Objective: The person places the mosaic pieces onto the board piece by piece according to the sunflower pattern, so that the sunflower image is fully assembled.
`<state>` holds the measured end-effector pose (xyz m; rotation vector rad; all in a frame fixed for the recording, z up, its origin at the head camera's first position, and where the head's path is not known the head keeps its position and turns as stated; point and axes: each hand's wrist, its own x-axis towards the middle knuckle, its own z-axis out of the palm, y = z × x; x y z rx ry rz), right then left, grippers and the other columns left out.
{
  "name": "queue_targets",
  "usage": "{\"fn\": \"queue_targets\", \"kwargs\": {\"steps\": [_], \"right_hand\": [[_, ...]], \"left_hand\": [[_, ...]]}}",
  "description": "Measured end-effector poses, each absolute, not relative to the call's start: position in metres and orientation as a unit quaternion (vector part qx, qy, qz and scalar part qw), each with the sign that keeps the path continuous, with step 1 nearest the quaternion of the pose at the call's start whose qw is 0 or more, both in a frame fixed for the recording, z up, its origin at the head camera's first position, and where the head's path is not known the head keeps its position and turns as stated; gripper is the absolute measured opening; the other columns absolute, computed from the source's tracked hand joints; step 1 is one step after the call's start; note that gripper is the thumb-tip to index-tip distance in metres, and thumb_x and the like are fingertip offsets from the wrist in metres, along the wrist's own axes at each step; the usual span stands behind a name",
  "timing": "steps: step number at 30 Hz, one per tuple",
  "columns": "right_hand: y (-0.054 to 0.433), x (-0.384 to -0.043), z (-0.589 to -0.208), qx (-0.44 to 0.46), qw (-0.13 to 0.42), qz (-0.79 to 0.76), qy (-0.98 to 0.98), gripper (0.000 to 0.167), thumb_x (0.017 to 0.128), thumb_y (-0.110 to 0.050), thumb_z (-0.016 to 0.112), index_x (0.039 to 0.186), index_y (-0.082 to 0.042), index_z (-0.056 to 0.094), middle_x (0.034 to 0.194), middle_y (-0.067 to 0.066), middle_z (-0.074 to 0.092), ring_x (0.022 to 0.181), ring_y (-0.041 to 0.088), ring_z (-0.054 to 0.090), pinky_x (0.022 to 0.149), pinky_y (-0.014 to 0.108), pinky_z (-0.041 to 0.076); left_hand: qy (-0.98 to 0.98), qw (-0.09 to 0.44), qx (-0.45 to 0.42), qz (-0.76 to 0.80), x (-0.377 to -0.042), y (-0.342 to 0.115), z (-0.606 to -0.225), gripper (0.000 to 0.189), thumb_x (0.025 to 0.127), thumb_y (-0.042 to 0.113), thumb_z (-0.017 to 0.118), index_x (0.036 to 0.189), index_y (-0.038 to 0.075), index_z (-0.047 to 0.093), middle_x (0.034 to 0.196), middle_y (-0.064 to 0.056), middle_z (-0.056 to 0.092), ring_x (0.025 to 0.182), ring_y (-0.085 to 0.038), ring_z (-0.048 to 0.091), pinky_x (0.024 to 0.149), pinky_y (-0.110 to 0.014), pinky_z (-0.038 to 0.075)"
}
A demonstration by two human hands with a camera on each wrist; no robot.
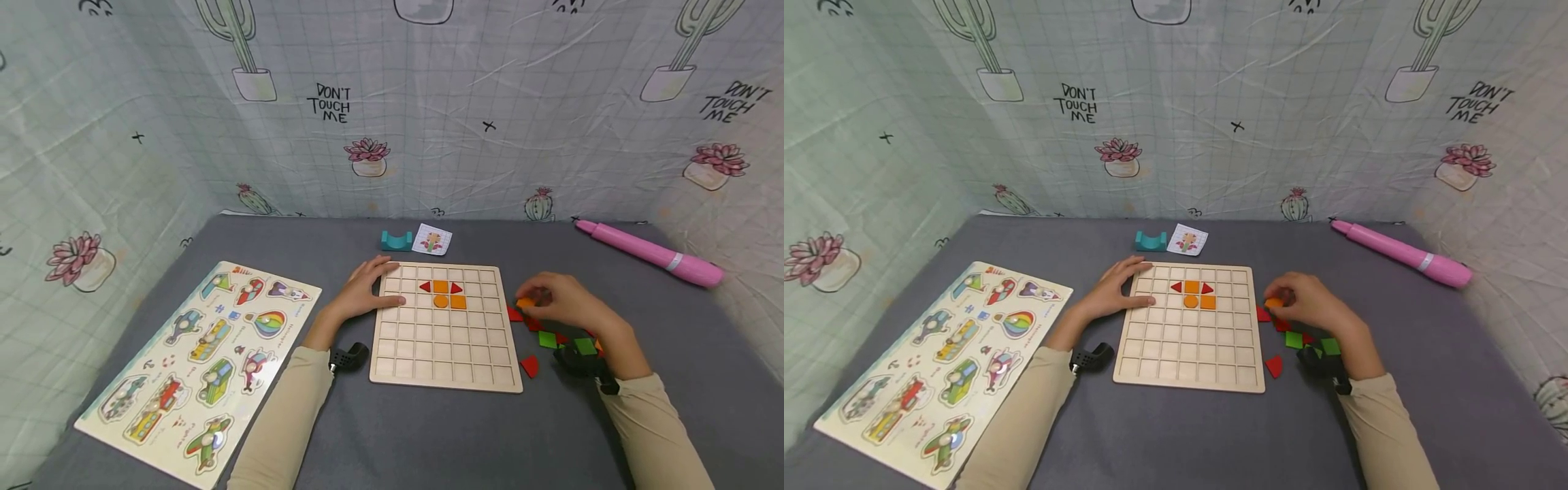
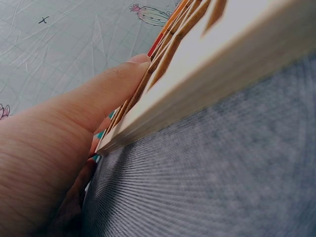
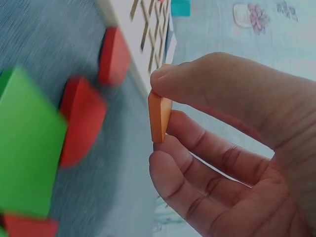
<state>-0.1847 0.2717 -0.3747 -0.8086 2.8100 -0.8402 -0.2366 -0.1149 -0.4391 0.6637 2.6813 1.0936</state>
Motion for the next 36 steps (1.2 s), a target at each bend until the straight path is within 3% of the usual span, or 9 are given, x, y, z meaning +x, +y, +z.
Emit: {"fn": "queue_targets", "kwargs": {"steps": [9, 16, 27, 36], "right_hand": [[0.239, -0.19, -0.369, -0.302, 0.052, -0.283, 0.909, 0.021, 0.08, -0.001, 0.077, 0.1, 0.002, 0.07, 0.088, 0.004, 0.061, 0.074, 0.021, 0.055, 0.064, 0.029, 0.052], [0.222, -0.197, -0.374, -0.305, 0.074, -0.291, 0.904, 0.021, 0.082, -0.002, 0.076, 0.102, 0.0, 0.07, 0.092, 0.005, 0.063, 0.078, 0.022, 0.055, 0.064, 0.025, 0.051], [0.194, -0.211, -0.381, -0.341, 0.088, -0.292, 0.889, 0.018, 0.083, -0.002, 0.075, 0.1, -0.001, 0.071, 0.1, 0.01, 0.066, 0.082, 0.021, 0.056, 0.069, 0.03, 0.054], [0.156, -0.218, -0.385, -0.384, 0.101, -0.288, 0.871, 0.014, 0.083, -0.002, 0.074, 0.096, -0.001, 0.072, 0.091, 0.008, 0.063, 0.078, 0.02, 0.053, 0.068, 0.029, 0.048]], "left_hand": [[0.902, 0.085, 0.22, 0.362, -0.237, -0.116, -0.439, 0.075, 0.085, 0.035, 0.075, 0.15, 0.015, 0.041, 0.16, -0.009, 0.023, 0.149, -0.039, 0.006, 0.117, -0.061, 0.008], [0.902, 0.088, 0.221, 0.361, -0.238, -0.115, -0.438, 0.076, 0.085, 0.037, 0.075, 0.15, 0.017, 0.041, 0.161, -0.007, 0.023, 0.149, -0.038, 0.006, 0.116, -0.062, 0.009], [0.901, 0.083, 0.227, 0.36, -0.24, -0.112, -0.436, 0.076, 0.085, 0.035, 0.075, 0.15, 0.015, 0.04, 0.161, -0.008, 0.023, 0.149, -0.038, 0.007, 0.118, -0.058, 0.007], [0.904, 0.082, 0.22, 0.357, -0.239, -0.114, -0.44, 0.075, 0.085, 0.036, 0.075, 0.149, 0.016, 0.042, 0.16, -0.008, 0.024, 0.149, -0.036, 0.008, 0.118, -0.058, 0.009]]}}
